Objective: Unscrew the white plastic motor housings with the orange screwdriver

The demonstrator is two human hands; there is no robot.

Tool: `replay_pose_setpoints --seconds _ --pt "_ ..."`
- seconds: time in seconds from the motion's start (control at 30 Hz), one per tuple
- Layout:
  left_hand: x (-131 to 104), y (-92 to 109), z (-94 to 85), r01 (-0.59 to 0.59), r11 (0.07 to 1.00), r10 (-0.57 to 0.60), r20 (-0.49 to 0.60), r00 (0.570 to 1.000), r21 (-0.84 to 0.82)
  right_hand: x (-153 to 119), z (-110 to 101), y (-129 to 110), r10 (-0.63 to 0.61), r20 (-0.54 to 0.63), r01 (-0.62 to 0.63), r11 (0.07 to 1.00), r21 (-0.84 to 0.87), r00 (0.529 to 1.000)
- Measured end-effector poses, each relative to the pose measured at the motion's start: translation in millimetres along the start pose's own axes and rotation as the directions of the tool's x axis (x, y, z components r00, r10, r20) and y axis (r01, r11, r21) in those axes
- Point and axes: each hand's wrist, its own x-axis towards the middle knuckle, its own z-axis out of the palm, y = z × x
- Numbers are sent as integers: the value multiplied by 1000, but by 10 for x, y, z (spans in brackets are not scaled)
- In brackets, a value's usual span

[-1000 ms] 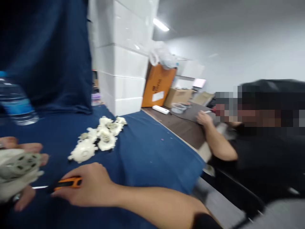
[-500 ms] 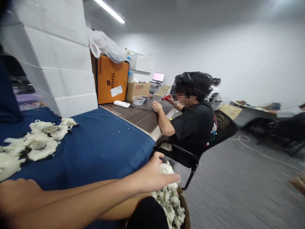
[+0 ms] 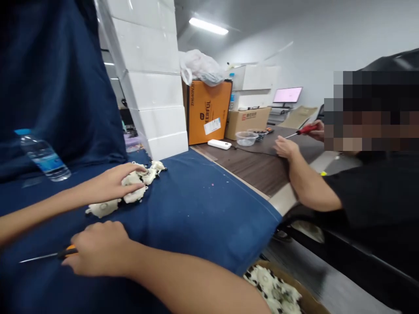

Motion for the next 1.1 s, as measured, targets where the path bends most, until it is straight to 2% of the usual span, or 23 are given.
replay_pose_setpoints --seconds 0.07,0.13,0.23,0.3,0.43,0.53,0.63,0.7,0.77,0.83,0.87,0.93,1.0,1.03,1.1 --pt "-246 -386 -32 72 992 -73 6 997 107 -8 -11 13 -13 1 13 999 -48 1000" --pt "-499 -594 -7 44 987 -50 35 998 156 -23 -13 20 -27 -12 26 995 -94 1000" --pt "-789 -670 50 -40 970 34 27 999 241 -28 4 19 -42 -28 38 989 -143 999" --pt "-913 -670 73 -53 957 56 -4 998 284 -19 14 19 -44 -44 37 989 -143 998" --pt "-1080 -724 116 36 957 -14 -78 997 288 4 -4 15 -15 -67 8 994 -110 998" --pt "-1156 -813 194 126 968 -98 -137 986 215 7 -42 -12 7 -38 -10 995 -95 999" --pt "-1170 -921 290 168 981 -143 -226 964 97 13 -77 -56 18 -15 -19 997 -68 1000" --pt "-1159 -995 314 170 985 -173 -285 943 -34 32 -103 -77 20 -13 -20 1000 -9 1000" --pt "-1170 -1067 283 183 955 -253 -317 914 -235 60 -138 -78 53 -26 -50 995 83 998" --pt "-1236 -1134 206 200 849 -380 -301 875 -488 80 -185 -55 132 -4 -128 966 224 991" --pt "-1295 -1163 159 197 755 -444 -267 855 -625 83 -210 -37 183 45 -188 930 317 982" --pt "-1459 -1210 61 157 470 -542 -144 828 -868 73 -256 -2 260 212 -334 789 515 942" --pt "-1656 -1233 -30 103 115 -572 19 820 -988 63 -284 16 271 353 -444 594 671 896" --pt "-1752 -1237 -71 83 -42 -564 92 820 -996 71 -289 13 257 374 -453 501 737 891" --pt "-1913 -1240 -139 58 -272 -523 198 829 -961 132 -280 -22 287 328 -413 321 852 900"
